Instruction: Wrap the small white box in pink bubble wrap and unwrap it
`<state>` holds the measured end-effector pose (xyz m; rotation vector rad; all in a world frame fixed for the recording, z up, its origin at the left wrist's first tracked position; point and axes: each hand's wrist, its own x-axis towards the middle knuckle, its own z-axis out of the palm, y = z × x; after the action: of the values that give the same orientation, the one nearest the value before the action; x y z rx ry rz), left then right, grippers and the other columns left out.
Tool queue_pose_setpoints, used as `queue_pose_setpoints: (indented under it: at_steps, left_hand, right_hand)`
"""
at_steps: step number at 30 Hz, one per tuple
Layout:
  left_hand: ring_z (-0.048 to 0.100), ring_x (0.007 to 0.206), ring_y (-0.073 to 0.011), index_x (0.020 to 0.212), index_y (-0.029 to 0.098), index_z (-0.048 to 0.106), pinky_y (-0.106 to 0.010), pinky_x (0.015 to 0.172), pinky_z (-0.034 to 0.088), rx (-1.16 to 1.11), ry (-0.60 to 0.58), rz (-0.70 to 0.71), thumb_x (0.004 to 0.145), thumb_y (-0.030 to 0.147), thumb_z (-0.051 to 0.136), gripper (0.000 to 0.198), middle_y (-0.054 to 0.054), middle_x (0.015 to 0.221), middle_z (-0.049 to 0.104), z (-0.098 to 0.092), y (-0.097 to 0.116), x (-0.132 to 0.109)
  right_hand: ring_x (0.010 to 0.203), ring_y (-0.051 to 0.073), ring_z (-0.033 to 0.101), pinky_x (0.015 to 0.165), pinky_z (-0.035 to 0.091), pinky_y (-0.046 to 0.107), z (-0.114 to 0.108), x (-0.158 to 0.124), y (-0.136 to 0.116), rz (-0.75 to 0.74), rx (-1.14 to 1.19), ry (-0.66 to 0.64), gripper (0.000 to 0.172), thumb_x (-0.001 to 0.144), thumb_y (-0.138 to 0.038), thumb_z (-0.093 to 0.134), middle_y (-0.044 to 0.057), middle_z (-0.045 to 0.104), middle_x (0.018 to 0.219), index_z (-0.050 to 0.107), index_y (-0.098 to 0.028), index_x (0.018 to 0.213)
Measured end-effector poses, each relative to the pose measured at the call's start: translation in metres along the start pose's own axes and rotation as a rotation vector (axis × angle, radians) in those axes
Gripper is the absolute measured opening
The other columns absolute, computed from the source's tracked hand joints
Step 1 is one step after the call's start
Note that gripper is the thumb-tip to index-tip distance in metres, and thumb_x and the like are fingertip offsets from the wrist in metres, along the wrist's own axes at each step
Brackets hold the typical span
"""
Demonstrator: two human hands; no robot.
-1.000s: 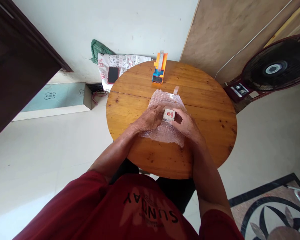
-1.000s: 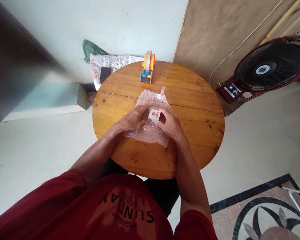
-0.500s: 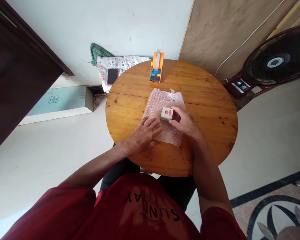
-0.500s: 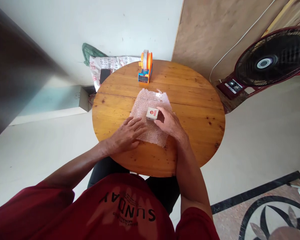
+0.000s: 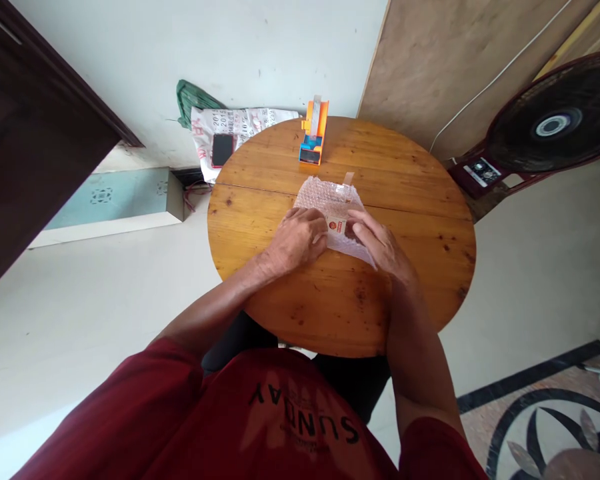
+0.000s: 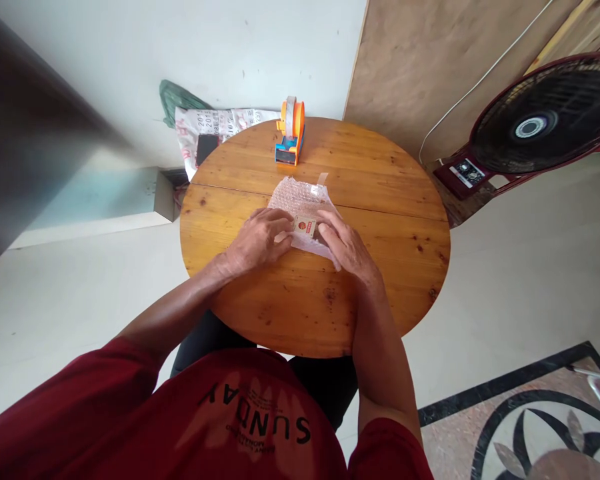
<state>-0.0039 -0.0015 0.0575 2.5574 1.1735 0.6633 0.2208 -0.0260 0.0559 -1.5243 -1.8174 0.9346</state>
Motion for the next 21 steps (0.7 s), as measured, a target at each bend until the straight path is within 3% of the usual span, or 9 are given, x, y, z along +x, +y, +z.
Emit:
queue_pose_setpoints:
  at_steps: [5, 10, 14, 18, 21]
  left_hand:
    - [0.068, 0.095, -0.0245, 0.081, 0.016, 0.068, -0.039, 0.088, 0.053, -0.163, 0.019, -0.144, 0.084, 0.02, 0.058, 0.011, -0.012, 0.107, 0.071, 0.01, -0.009, 0.016]
    - [0.068, 0.086, -0.0187, 0.092, 0.018, 0.071, -0.03, 0.079, 0.052, -0.382, 0.061, -0.269, 0.084, 0.03, 0.066, 0.015, -0.007, 0.104, 0.074, 0.023, -0.013, 0.016]
    - [0.065, 0.079, -0.0152, 0.098, 0.015, 0.072, -0.027, 0.073, 0.049, -0.495, 0.087, -0.304, 0.085, 0.033, 0.069, 0.023, -0.007, 0.098, 0.075, 0.026, -0.014, 0.017]
    - [0.061, 0.073, -0.0126, 0.086, 0.015, 0.071, -0.025, 0.068, 0.046, -0.586, 0.084, -0.299, 0.082, 0.032, 0.071, 0.017, -0.004, 0.086, 0.072, 0.023, -0.017, 0.017]
    - [0.057, 0.067, -0.011, 0.076, 0.015, 0.067, -0.024, 0.063, 0.044, -0.658, 0.058, -0.313, 0.08, 0.027, 0.07, 0.013, -0.002, 0.076, 0.068, 0.021, -0.018, 0.014]
  right_hand:
    - [0.129, 0.028, 0.062, 0.107, 0.05, 0.045, -0.009, -0.005, -0.003, 0.029, 0.093, 0.013, 0.061, 0.097, -0.068, 0.036, 0.005, 0.068, 0.137, 0.055, -0.033, 0.143]
    - [0.128, 0.032, 0.061, 0.108, 0.049, 0.051, -0.009, -0.005, -0.007, -0.005, 0.05, 0.0, 0.068, 0.083, -0.058, 0.068, 0.006, 0.064, 0.142, 0.054, -0.031, 0.144]
    - [0.116, 0.031, 0.067, 0.1, 0.053, 0.049, 0.004, 0.003, -0.006, 0.018, -0.031, 0.145, 0.049, 0.081, -0.044, 0.07, 0.007, 0.072, 0.127, 0.067, -0.027, 0.126]
    - [0.095, 0.026, 0.072, 0.088, 0.056, 0.041, 0.015, 0.008, -0.001, 0.002, 0.039, 0.21, 0.026, 0.084, -0.041, 0.062, 0.005, 0.077, 0.107, 0.072, -0.024, 0.1]
    - [0.081, 0.022, 0.069, 0.076, 0.054, 0.037, 0.016, 0.008, 0.0, 0.007, 0.051, 0.225, 0.019, 0.082, -0.04, 0.062, 0.002, 0.076, 0.088, 0.07, -0.023, 0.084]
